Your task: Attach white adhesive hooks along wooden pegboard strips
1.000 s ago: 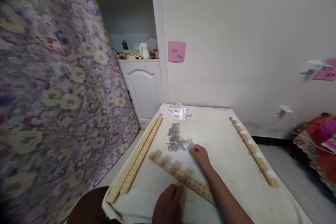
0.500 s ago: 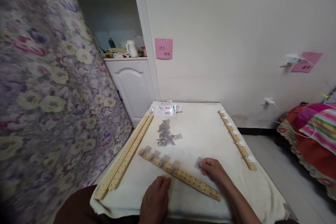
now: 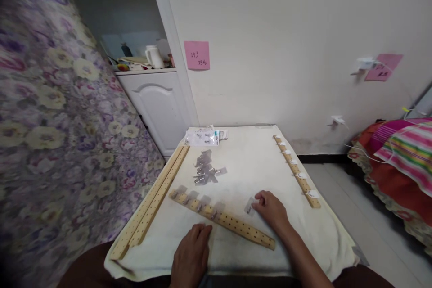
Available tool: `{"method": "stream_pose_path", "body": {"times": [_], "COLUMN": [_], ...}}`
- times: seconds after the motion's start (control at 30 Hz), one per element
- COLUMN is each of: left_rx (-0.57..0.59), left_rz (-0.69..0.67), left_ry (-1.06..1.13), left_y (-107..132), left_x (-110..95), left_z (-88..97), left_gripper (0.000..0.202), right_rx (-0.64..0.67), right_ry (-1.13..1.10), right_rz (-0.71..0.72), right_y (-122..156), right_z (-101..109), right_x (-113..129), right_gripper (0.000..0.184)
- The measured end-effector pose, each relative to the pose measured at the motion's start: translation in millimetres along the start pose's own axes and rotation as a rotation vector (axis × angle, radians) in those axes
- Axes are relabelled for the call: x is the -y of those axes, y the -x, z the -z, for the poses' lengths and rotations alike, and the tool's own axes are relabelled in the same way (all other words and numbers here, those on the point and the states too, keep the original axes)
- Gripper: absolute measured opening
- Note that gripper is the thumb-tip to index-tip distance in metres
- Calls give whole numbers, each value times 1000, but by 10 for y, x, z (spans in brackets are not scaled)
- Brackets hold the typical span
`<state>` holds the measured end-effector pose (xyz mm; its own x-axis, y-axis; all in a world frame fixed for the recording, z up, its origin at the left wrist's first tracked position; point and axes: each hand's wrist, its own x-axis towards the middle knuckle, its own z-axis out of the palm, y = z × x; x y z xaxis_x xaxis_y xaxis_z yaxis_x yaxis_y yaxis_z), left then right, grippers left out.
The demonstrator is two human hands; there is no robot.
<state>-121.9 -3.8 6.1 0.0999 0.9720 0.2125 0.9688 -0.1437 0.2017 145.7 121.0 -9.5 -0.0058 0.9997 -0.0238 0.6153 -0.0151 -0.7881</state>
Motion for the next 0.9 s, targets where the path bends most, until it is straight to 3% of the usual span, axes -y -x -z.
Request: {"method": "stream_pose_path", "body": {"times": [0.23, 0.4, 0.67, 0.8, 0.9], "left_rx": [8, -3, -6, -36, -122], "left_rz": [4, -4, -6, -18, -104], "left_ry": [2, -20, 12, 66, 185], "left_y": [27, 31, 25, 33, 73], "left_x": [14, 31, -1, 34, 37], "left_z": [-43, -70, -12, -32, -91], "left_gripper": [49, 45, 46, 44, 44], "right_rx": [79, 52, 116, 166, 235], "right_ry": [6, -99, -218, -424, -645], "right_rz": [74, 70, 43, -6, -24], "right_y": [-31, 35, 97, 128, 180], "right_z": [-21, -10, 56, 149, 170], "right_x": [-21, -79, -125, -91, 34], "right_gripper": [16, 8, 13, 26, 31]}}
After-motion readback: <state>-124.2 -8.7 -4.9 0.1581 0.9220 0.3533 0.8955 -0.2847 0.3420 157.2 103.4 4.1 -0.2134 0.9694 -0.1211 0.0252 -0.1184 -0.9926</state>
